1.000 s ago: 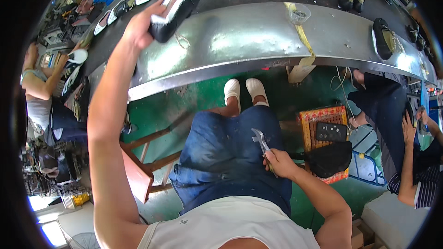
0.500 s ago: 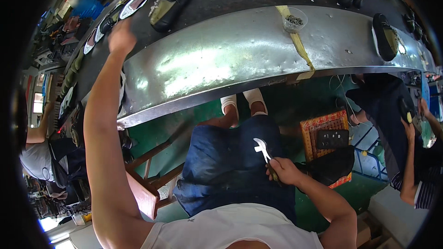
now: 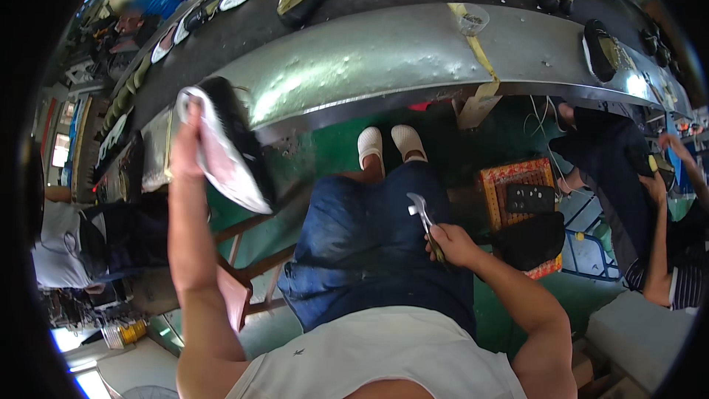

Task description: Manufacturing shoes by lasting and applying adhesives/components on a production line.

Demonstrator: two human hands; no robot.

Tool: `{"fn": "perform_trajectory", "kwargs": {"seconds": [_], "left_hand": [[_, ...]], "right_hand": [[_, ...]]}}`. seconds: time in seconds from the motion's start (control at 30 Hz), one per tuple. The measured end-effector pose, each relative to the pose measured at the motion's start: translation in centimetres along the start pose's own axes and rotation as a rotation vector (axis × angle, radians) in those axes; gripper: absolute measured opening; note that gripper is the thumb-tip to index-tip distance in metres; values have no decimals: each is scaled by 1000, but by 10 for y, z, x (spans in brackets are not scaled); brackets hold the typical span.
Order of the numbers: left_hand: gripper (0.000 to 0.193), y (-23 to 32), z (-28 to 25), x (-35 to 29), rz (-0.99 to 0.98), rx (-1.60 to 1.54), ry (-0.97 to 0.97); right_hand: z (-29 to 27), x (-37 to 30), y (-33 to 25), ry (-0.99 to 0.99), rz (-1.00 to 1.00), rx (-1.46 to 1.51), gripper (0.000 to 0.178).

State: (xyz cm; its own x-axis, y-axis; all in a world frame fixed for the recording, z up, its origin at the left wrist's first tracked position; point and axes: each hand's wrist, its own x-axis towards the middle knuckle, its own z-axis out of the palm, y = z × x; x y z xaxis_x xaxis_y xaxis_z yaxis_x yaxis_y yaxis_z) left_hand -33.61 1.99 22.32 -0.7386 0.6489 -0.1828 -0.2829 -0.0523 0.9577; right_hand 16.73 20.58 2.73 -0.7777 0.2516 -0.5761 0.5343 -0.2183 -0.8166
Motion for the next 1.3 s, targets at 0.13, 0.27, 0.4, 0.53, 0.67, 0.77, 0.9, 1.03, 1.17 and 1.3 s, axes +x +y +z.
{"fn": "perform_trajectory", "kwargs": {"seconds": [0.13, 0.27, 0.4, 0.53, 0.67, 0.77, 0.9, 1.03, 1.17, 1.3], "left_hand": [[62, -132, 88, -119, 215, 55, -160], [71, -223, 115, -163, 10, 177, -272], [55, -223, 121, -157, -57, 10, -319], [55, -223, 125, -164, -84, 3, -359], [53, -227, 122, -164, -65, 32, -349], [50, -227, 121, -160, -147, -1, -297], [53, -235, 121, -153, -167, -18, -291], [54, -234, 124, -151, -154, 36, -309], [55, -232, 121, -153, -92, 54, -364], [59, -226, 124, -154, -150, 16, -365]], "right_hand": [[5, -10, -9, 56, -83, -290, 30], [24, -45, -62, 43, -147, -330, 30], [44, -60, -99, -74, 20, -316, 29], [57, -44, -88, -156, -147, -229, 26], [61, -33, -90, -220, -56, -115, 31], [61, -28, -82, -174, -177, -286, 36], [75, -2, -85, 284, -525, -668, 56], [67, 37, -88, 321, -500, -603, 59], [44, 56, -70, 188, -442, -285, 40], [34, 45, -66, 6, -431, 6, 31]]}}
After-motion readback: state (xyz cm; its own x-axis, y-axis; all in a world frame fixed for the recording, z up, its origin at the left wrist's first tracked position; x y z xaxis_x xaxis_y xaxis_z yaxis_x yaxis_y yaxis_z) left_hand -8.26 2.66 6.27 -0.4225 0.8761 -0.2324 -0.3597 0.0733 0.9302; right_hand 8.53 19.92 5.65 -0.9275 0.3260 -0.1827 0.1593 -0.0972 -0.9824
